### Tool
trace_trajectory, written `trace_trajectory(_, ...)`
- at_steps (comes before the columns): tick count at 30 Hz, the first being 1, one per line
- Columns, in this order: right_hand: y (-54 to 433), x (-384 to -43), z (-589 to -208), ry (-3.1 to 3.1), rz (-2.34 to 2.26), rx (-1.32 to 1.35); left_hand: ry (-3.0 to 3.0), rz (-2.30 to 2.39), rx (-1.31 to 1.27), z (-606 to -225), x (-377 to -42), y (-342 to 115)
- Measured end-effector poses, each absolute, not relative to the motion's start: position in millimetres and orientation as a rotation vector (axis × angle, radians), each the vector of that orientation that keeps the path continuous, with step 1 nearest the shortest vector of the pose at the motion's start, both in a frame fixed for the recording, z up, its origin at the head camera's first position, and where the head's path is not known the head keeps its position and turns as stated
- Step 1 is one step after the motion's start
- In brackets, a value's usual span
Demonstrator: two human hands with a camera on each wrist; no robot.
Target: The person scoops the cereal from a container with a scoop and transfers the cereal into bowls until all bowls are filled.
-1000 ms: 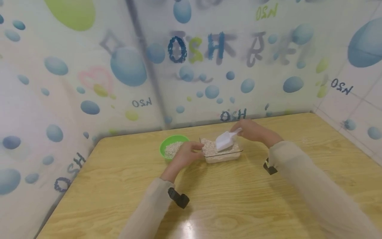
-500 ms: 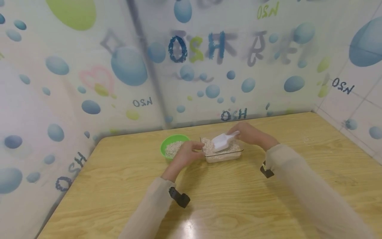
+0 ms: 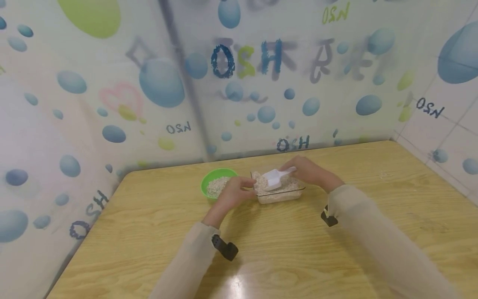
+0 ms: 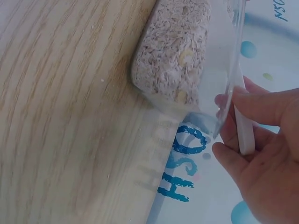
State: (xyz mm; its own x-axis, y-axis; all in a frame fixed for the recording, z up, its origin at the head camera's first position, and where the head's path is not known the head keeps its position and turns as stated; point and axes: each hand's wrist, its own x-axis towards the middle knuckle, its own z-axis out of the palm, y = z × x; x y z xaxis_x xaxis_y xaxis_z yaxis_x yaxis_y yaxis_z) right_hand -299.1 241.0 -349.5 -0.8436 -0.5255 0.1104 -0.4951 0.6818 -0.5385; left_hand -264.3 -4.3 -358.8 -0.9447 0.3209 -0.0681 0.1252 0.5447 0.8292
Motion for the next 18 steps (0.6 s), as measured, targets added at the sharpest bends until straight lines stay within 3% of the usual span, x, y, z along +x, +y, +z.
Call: trace_trajectory(18,239.2,-290.2,-357.3,2.855,-0.996,-0.857,2.572,1.360,0.386,-359.2,-263.7,-6.0)
